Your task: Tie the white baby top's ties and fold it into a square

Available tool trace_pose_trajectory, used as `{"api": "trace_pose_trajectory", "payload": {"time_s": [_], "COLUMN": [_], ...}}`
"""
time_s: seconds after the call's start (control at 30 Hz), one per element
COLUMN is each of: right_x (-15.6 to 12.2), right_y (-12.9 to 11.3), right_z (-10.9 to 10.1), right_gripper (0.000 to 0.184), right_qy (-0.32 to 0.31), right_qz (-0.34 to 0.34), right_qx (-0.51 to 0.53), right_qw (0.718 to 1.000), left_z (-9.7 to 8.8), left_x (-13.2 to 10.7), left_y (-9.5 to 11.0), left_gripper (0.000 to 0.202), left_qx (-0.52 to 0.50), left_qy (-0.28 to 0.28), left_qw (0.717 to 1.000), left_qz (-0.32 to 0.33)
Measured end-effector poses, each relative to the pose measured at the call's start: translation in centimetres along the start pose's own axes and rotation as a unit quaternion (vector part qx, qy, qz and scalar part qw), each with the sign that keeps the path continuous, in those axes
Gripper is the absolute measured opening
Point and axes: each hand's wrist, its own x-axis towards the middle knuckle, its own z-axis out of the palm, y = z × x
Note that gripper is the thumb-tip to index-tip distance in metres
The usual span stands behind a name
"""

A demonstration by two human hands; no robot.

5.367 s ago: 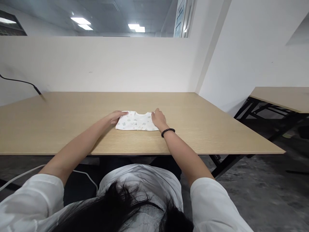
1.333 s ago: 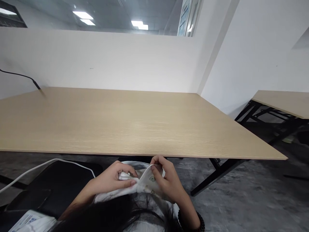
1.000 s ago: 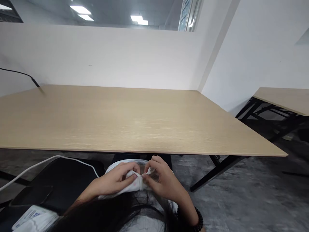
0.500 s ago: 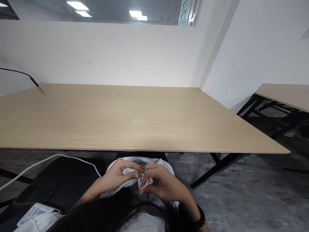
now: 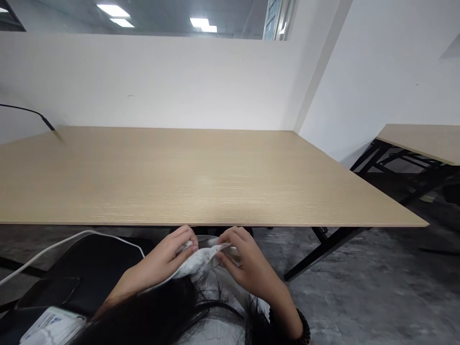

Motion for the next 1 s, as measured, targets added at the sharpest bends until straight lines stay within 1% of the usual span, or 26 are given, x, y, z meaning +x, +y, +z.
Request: {"api": "trace_pose_trajectory", "payload": {"time_s": [0.1,0.2,0.27,0.33,0.4,0.47,0.6,0.73,0.8,0.83,0.93,1.0], "right_x": [0.1,0.1,0.0,-0.2,-0.3,-0.3,0.0,0.6,0.8,0.8,1.0,1.0], "right_y": [-1.0,-1.5,-1.4,-1.2,-0.9,-0.6,0.2,1.3,1.7,1.9,2.0,2.0], "right_z": [0.0,-0.2,-0.3,-0.5,-0.5,-0.3,0.9,2.4,2.9,3.0,3.1,3.1], "right_gripper": [0.027,0.034,0.037,0.040,0.043,0.043,0.035,0.030,0.030,0.028,0.016,0.008], "right_qy": [-0.079,-0.152,-0.182,-0.190,-0.179,-0.162,-0.126,-0.056,-0.031,-0.029,-0.034,-0.024], "right_qz": [-0.034,-0.033,-0.026,-0.020,-0.022,-0.024,-0.031,-0.068,-0.086,-0.092,-0.100,-0.098], "right_qx": [-0.053,-0.065,-0.056,-0.049,-0.053,-0.073,-0.148,-0.221,-0.229,-0.225,-0.206,-0.200], "right_qw": [0.995,0.986,0.981,0.980,0.982,0.984,0.980,0.971,0.969,0.970,0.973,0.975], "left_z": [0.0,0.1,0.1,0.2,0.3,0.4,0.9,1.5,1.7,1.7,1.5,1.4], "left_x": [-0.3,-0.4,-0.3,-0.1,0.0,0.2,0.5,0.7,0.8,0.8,0.9,0.9], "left_y": [0.9,1.2,1.2,0.9,0.5,0.0,-1.0,-1.7,-1.9,-1.9,-1.7,-1.4], "left_gripper": [0.022,0.022,0.027,0.031,0.025,0.021,0.019,0.021,0.024,0.026,0.028,0.028], "left_qx": [-0.013,-0.028,-0.026,-0.017,-0.006,0.005,0.034,0.070,0.077,0.078,0.082,0.083], "left_qy": [-0.048,-0.099,-0.134,-0.153,-0.148,-0.124,-0.074,-0.039,-0.040,-0.045,-0.066,-0.081], "left_qw": [0.999,0.994,0.990,0.987,0.988,0.991,0.996,0.996,0.996,0.995,0.994,0.993], "left_qz": [0.022,0.035,0.038,0.044,0.050,0.047,0.028,0.028,0.036,0.039,0.040,0.035]}}
